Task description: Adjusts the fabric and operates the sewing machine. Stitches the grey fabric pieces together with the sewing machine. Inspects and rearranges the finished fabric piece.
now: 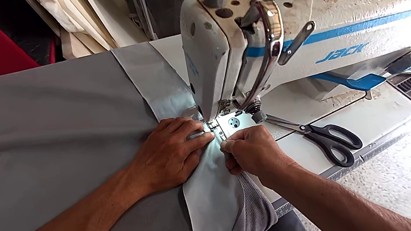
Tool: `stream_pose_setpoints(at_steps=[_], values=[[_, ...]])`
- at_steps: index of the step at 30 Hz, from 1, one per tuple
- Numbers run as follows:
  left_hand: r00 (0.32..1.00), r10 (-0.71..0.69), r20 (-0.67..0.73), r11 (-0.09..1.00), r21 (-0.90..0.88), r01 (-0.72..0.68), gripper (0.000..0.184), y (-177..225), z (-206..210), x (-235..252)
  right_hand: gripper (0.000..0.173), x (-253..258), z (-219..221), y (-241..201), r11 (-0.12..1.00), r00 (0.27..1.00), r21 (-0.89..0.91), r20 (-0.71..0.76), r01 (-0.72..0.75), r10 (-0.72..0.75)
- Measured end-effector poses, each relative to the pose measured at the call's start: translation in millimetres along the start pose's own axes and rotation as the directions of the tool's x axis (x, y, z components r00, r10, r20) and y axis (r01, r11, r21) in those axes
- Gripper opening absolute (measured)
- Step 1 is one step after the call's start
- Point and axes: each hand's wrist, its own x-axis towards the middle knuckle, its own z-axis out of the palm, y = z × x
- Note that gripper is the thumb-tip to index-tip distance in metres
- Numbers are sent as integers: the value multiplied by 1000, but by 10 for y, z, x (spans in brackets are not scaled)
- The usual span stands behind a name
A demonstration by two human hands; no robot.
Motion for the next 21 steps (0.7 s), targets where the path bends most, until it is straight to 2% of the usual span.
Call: stream_pose_setpoints(at_steps=[11,17,21], values=[[998,6,-55,1000,-6,-6,40,-127,-2,18,13,131,40,-97,999,999,-9,-38,-31,31],[999,4,-46,1000,-14,-4,40,-156,-11,21,16,138,46,-105,1000,999,-18,-51,-5,4],[999,6,-38,999,35,-5,41,-150,-33,30,23,7,-58,-36,1000,1000,10,-4,-6,6]])
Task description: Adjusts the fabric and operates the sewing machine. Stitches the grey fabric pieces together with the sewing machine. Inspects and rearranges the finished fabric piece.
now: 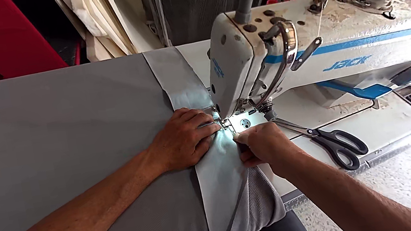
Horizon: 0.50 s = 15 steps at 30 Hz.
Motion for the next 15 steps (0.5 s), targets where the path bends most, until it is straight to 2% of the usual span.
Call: stream_pose_setpoints(at_steps=[3,6,8,11,13,15], values=[[994,-100,-41,992,68,103,38,175,-82,-29,23,-171,-138,141,999,997,37,71,-39,37],[937,-326,-129,945,-2,328,31,817,-216,-87,21,-252,-309,268,996,986,32,144,-88,83],[864,-494,-100,869,-45,492,37,1348,-208,-129,19,-270,-387,359,999,982,-18,184,-32,35],[725,-688,-28,726,-30,687,49,1854,-93,-110,19,-260,-407,471,960,967,-198,198,200,-160],[614,-788,49,609,-92,788,42,1966,-109,-59,19,-270,-368,487,915,936,-239,224,324,-273],[498,-842,208,442,-262,858,29,1907,-216,-37,19,-284,-313,487,909,905,-169,267,381,-330]])
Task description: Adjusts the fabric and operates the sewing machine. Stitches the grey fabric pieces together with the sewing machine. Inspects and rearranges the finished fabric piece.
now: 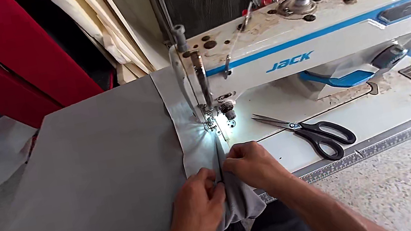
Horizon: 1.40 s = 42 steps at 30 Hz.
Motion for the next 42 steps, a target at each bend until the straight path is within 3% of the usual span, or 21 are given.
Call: stream_pose_setpoints(at_steps=[4,8,10,12,14,16,18,20,22,24,26,28,30,32,34,35,39,41,42], values=[[999,-34,28,920,-390,42,14,-122,-224,110,19,9,121,99,910,999,414,15,21,-30],[990,-135,37,806,-577,132,19,-148,-381,113,29,-35,163,127,606,997,793,23,-60,69],[985,-172,4,791,-595,140,19,-120,-461,137,33,-77,203,102,556,989,823,38,-112,141],[982,-185,-48,804,-582,123,17,-91,-552,184,32,-128,310,112,646,988,756,9,-109,156],[982,-151,-109,858,-509,75,14,-74,-623,228,23,-214,424,124,837,993,547,-88,-12,72],[976,-76,-202,948,-317,9,11,-70,-648,256,21,-360,570,80,970,975,196,-200,140,-100],[959,27,-282,1000,13,-24,13,-79,-662,262,22,-502,757,56,953,919,-126,-257,276,-300],[960,96,-263,949,316,-8,33,-96,-656,206,23,-616,856,109,917,871,-228,-305,326,-386],[990,-15,-137,903,424,72,58,-104,-589,101,26,-736,788,233,959,895,-58,-349,276,-279],[993,-82,-87,880,462,113,61,-214,-407,-15,26,-815,683,424,937,968,334,-251,104,-19],[976,80,-202,869,494,31,50,-469,-260,-51,24,-889,658,473,728,977,670,-21,-143,211],[961,145,-235,860,510,-5,42,-620,-304,34,26,-954,724,369,561,934,755,197,-339,298],[956,185,-227,854,519,-42,39,-745,-404,142,23,-948,868,335,536,901,727,301,-428,311],[942,251,-223,842,531,-98,38,-876,-478,249,17,-885,1052,433,643,921,662,242,-387,305],[933,290,-214,833,536,-136,37,-986,-541,345,26,-807,1221,660,775,944,539,185,-330,273],[931,301,-206,832,533,-151,37,-1032,-569,385,31,-771,1287,772,791,939,509,231,-341,256],[919,354,-176,827,518,-219,35,-1127,-653,583,18,-737,1405,917,604,873,721,480,-340,-81],[925,342,-164,835,506,-218,36,-1141,-669,618,15,-836,1294,923,668,898,707,420,-233,-130],[925,343,-162,834,505,-221,36,-1147,-672,615,15,-928,1182,940,760,949,640,296,-110,-111]])
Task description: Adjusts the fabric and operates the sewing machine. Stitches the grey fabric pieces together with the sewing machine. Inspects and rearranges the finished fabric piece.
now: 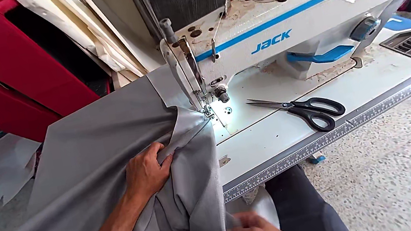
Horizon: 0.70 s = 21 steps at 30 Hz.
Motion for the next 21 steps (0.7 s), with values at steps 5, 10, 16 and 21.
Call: stream_pose_setpoints(at_steps=[5,10,16,21], values=[[999,36,-40,999,-17,-37,36,-23,10,23,25,-682,-313,-231,645,713,-744,-356,175,-604],[999,32,7,999,22,-32,32,-21,-42,19,33,-715,-251,-12,717,874,-695,-319,46,-366],[968,-176,176,948,-236,216,28,362,-496,-69,24,-584,-457,-144,573,813,-816,-279,79,-510],[944,-228,238,614,-717,329,16,944,-624,-269,41,-371,-524,-411,859,827,-503,-442,94,-349]])
